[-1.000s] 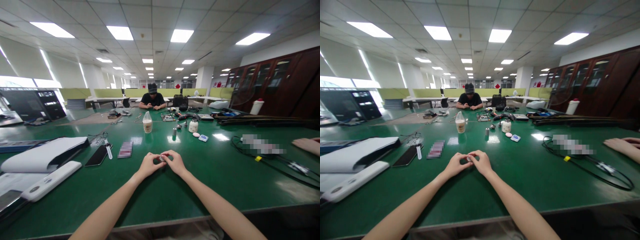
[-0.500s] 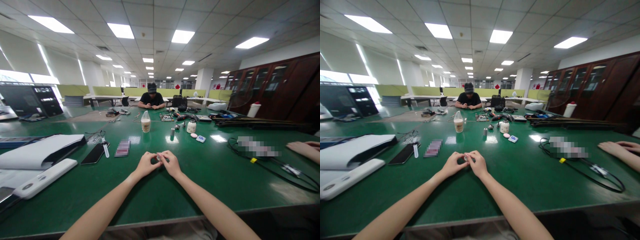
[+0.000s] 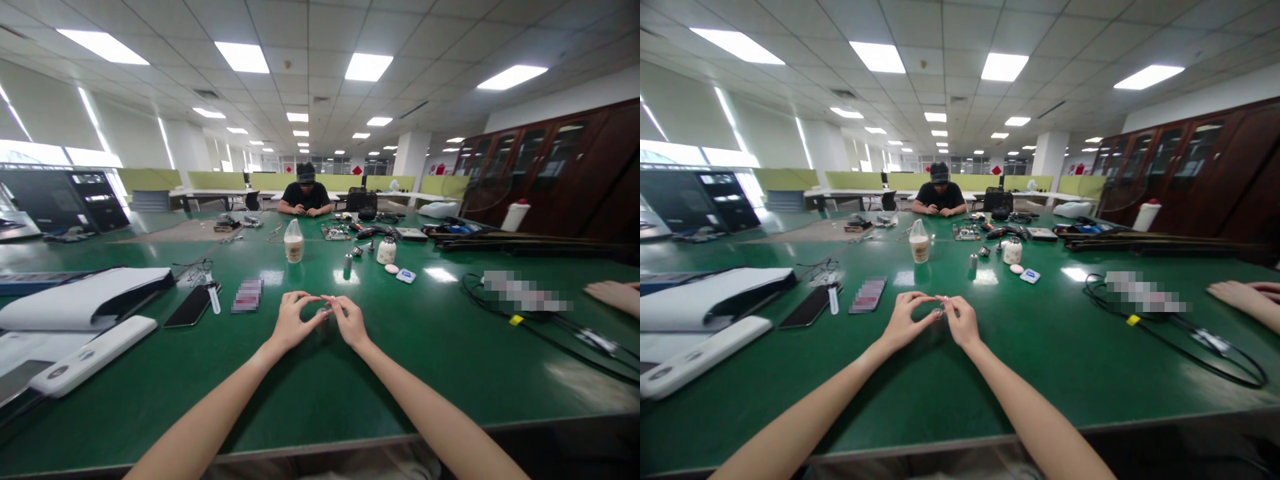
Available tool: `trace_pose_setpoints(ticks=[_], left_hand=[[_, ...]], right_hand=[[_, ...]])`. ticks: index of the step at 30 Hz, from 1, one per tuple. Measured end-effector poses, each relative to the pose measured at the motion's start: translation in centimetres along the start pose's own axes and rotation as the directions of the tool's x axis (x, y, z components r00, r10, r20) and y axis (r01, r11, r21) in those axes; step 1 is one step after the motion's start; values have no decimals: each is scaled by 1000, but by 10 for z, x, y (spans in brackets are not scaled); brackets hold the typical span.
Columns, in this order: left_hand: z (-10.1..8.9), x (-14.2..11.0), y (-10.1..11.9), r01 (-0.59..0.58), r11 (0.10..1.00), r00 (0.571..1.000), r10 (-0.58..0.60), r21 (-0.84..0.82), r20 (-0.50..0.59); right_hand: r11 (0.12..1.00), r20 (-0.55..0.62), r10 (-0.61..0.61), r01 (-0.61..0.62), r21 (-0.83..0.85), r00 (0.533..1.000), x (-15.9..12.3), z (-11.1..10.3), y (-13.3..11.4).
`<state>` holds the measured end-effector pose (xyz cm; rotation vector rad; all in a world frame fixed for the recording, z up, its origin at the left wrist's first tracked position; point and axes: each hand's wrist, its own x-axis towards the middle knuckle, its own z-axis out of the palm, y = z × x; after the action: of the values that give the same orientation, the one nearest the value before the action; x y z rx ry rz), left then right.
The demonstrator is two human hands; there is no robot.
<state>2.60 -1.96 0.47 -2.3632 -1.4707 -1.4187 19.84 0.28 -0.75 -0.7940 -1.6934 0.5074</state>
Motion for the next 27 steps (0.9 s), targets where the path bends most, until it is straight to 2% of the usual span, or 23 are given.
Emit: trace_pose_setpoints(ticks=[6,11,14,18,22,27], left_hand=[[4,1,-1,36,998,999,-35,-57,25],[7,4,5,125,983,992,-119,-135,49],[2,8,3,156,977,988,-154,-148,22],[-7,10,-18,195,981,980,-195,-16,-37],[-7,4,-50,202,958,977,-212,203,27],[0,-2,-66,241,933,958,-273,268,88]], right_hand=[[988,-76,143,-139,65,987,8,-12,9],[987,-90,151,-145,64,984,9,-13,11],[989,-77,143,-139,49,987,8,-11,9],[990,-56,142,-141,31,988,7,-11,7],[989,-58,144,-143,30,988,7,-11,8],[992,-63,129,-128,13,990,8,-12,8]])
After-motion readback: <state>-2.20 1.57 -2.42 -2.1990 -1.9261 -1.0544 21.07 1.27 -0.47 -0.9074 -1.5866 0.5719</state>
